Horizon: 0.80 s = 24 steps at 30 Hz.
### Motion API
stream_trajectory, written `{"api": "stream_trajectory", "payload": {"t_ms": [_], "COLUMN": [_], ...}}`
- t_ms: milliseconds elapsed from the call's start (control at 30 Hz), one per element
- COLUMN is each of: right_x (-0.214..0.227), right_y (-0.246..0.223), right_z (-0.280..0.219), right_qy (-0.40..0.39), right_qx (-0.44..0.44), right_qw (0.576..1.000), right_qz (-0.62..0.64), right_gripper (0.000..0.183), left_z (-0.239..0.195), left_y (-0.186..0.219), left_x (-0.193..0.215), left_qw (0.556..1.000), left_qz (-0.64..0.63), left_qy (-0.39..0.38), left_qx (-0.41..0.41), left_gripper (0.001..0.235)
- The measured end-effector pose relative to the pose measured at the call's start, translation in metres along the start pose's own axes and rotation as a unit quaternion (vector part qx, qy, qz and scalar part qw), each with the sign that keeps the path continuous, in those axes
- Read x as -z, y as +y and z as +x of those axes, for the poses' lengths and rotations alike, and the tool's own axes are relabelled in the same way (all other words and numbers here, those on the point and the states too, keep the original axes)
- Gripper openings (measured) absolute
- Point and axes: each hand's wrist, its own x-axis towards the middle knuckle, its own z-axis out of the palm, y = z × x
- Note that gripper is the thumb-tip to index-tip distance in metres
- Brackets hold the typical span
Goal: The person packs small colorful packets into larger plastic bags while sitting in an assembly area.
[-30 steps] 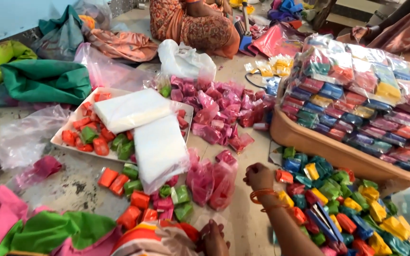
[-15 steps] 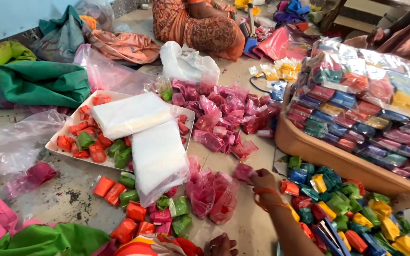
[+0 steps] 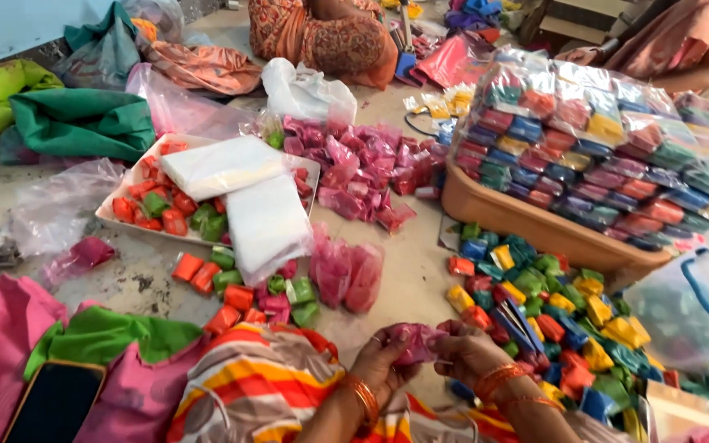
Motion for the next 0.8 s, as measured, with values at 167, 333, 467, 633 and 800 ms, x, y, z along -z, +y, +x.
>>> {"api": "stream_trajectory", "payload": {"t_ms": [167, 333, 467, 633, 800], "right_x": [0.032, 0.001, 0.003, 0.015, 0.022], "right_y": [0.025, 0.007, 0.007, 0.018, 0.023], "right_z": [0.025, -0.016, -0.025, -0.005, 0.009], "right_qy": [-0.016, 0.050, -0.009, -0.017, 0.059], "right_qx": [0.113, 0.060, 0.050, 0.004, 0.041], "right_qw": [0.993, 0.994, 0.997, 0.998, 0.992], "right_qz": [-0.034, 0.070, 0.066, 0.053, 0.108], "right_gripper": [0.020, 0.023, 0.017, 0.013, 0.006], "left_z": [-0.028, -0.046, -0.056, -0.056, -0.056], "left_y": [0.008, 0.020, 0.027, 0.030, 0.026], "left_x": [-0.010, -0.022, -0.032, -0.032, -0.030], "left_qw": [0.998, 0.998, 0.998, 0.999, 0.995], "left_qz": [0.037, 0.026, 0.048, 0.033, 0.037], "left_qy": [0.038, 0.035, 0.001, -0.017, -0.091], "left_qx": [-0.031, -0.035, -0.030, -0.035, -0.010], "left_gripper": [0.025, 0.022, 0.022, 0.022, 0.014]}}
